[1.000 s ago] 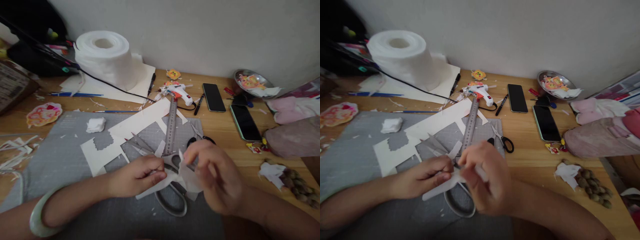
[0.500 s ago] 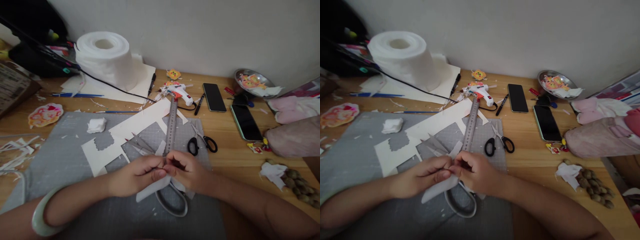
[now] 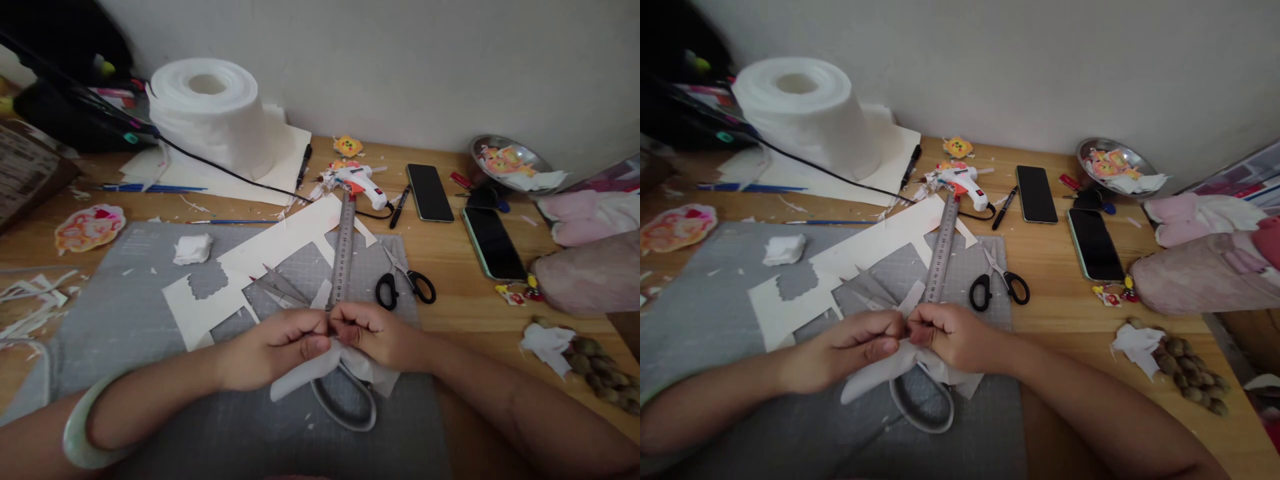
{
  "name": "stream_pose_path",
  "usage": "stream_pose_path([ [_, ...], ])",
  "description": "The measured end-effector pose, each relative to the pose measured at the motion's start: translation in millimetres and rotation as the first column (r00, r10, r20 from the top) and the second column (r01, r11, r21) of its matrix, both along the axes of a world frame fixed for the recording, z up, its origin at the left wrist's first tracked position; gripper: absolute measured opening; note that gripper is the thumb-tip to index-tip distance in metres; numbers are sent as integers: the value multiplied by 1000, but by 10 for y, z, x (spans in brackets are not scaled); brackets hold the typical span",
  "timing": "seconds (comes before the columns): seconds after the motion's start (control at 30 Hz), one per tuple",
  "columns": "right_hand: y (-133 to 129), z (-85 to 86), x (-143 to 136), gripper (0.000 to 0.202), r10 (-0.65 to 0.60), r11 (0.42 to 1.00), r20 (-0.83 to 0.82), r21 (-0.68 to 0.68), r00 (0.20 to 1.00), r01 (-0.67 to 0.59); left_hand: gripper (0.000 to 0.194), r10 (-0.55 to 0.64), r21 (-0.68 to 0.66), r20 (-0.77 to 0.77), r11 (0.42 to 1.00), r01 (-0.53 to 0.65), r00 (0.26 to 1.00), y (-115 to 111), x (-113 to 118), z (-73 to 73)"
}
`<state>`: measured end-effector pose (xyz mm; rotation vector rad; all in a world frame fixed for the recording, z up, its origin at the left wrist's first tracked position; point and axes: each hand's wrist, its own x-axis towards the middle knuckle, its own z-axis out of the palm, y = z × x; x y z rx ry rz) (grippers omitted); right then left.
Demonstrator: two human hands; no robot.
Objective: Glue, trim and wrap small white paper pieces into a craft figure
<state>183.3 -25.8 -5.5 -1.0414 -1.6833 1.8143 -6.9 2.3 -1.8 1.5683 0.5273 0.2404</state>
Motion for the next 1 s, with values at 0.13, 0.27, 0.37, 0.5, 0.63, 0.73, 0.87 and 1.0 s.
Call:
stream_pose_path([
  [0.13, -47, -33, -25, 24, -36, 999, -15, -10, 999, 36, 21, 0, -10, 35, 1000, 0, 999, 0, 5, 20],
  [0.27, -45, -40, -44, 24, -35, 999, -8, -12, 999, 35, 21, -8, -1, 56, 1000, 8, 998, -7, 8, 10],
  [0.37, -29, -15, -38, 20, -5, 995, 55, 101, 998, -1, 21, -15, 20, 42, 1000, 14, 999, -15, 6, 4],
  [0.5, -23, 12, -29, 18, 9, 982, 104, 189, 995, -28, 21, -8, 30, 54, 1000, 7, 999, -12, 7, 18],
  [0.63, -23, 9, -28, 24, -11, 996, 50, 91, 999, 7, 22, -6, 3, 40, 1000, 6, 999, 1, 9, 19],
  [0.73, -27, -2, -29, 30, -52, 999, 10, 16, 999, 52, 24, -1, -47, 26, 999, 2, 1000, 4, 7, 4],
  [0.87, -39, -14, -35, 34, -116, 992, -82, -66, 990, 111, 26, 9, -104, 23, 995, -6, 1000, 2, 5, -6],
  [1.0, -45, -14, -45, 33, -177, 982, -83, -79, 981, 171, 26, 21, -103, 10, 995, -20, 1000, -2, -4, -6],
])
